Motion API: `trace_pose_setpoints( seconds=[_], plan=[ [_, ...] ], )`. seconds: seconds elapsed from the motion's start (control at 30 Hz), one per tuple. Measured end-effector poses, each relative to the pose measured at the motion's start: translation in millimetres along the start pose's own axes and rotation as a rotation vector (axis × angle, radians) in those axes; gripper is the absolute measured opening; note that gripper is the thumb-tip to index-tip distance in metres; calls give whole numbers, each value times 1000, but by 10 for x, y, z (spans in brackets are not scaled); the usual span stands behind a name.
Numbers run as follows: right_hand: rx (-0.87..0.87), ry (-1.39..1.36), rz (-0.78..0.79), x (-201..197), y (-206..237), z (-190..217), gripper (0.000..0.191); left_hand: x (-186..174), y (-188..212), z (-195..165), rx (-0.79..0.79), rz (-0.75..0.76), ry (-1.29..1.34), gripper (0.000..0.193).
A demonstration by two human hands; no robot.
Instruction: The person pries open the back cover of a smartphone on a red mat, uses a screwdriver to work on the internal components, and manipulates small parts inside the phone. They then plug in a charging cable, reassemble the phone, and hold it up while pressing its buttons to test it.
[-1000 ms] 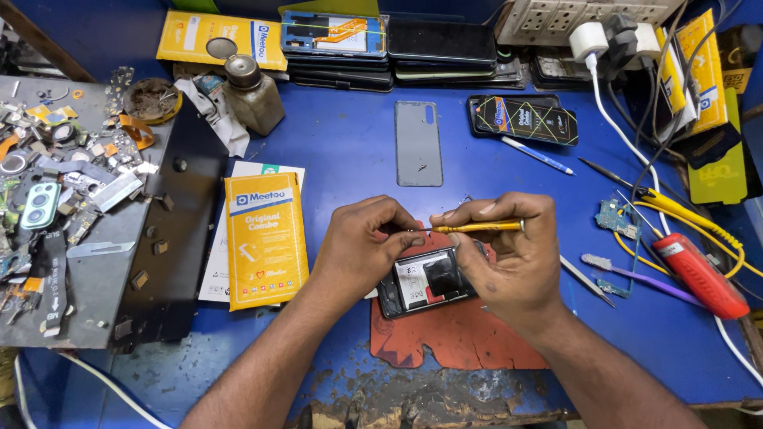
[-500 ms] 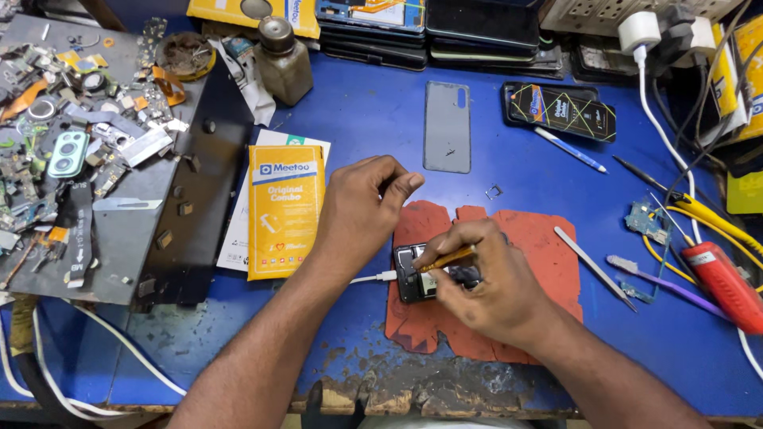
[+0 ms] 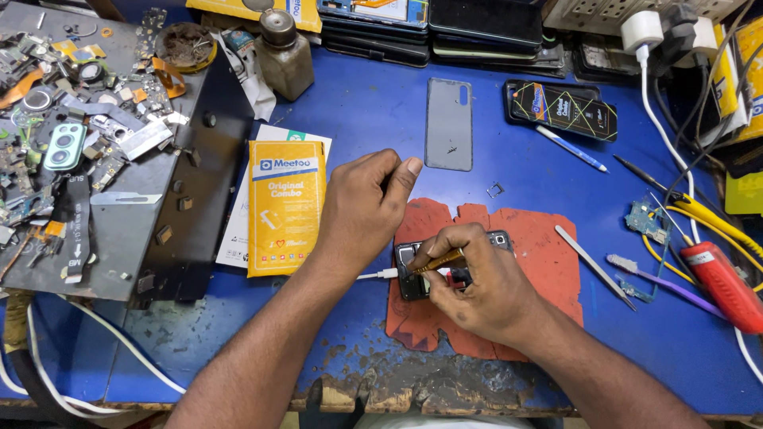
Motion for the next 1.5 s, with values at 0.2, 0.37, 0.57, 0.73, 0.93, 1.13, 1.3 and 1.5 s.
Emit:
trace_pose_setpoints(
  seconds=[0.2,0.37,0.57,0.73,0.93,1.13,1.3,1.5],
  plan=[
    [-29,19,7,12,-5,10,42,-9,6,-28,17,-9,4,42],
    [-18,34,12,24,1,3,42,-9,4,-20,-2,2,10,41],
    [-46,36,4,9,1,23,42,-16,6,-42,29,-13,13,40],
    [-52,46,9,12,-3,24,43,-7,11,-36,18,-10,18,39],
    [-37,33,9,10,-2,19,42,-9,10,-33,21,-10,20,39],
    [-46,25,1,6,0,28,42,-1,10,-36,15,-7,13,39],
    [-58,29,-4,10,-1,38,42,-11,10,-55,26,-12,22,38],
    [-22,31,9,21,5,10,40,-8,9,-56,8,4,21,38]
  ],
)
Point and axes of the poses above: each hand's wrist, its own y-axis away from the middle knuckle, its own x-axis out of the palm, z = x × y, the point moved 7 cm from there along -y, towards the middle knuckle
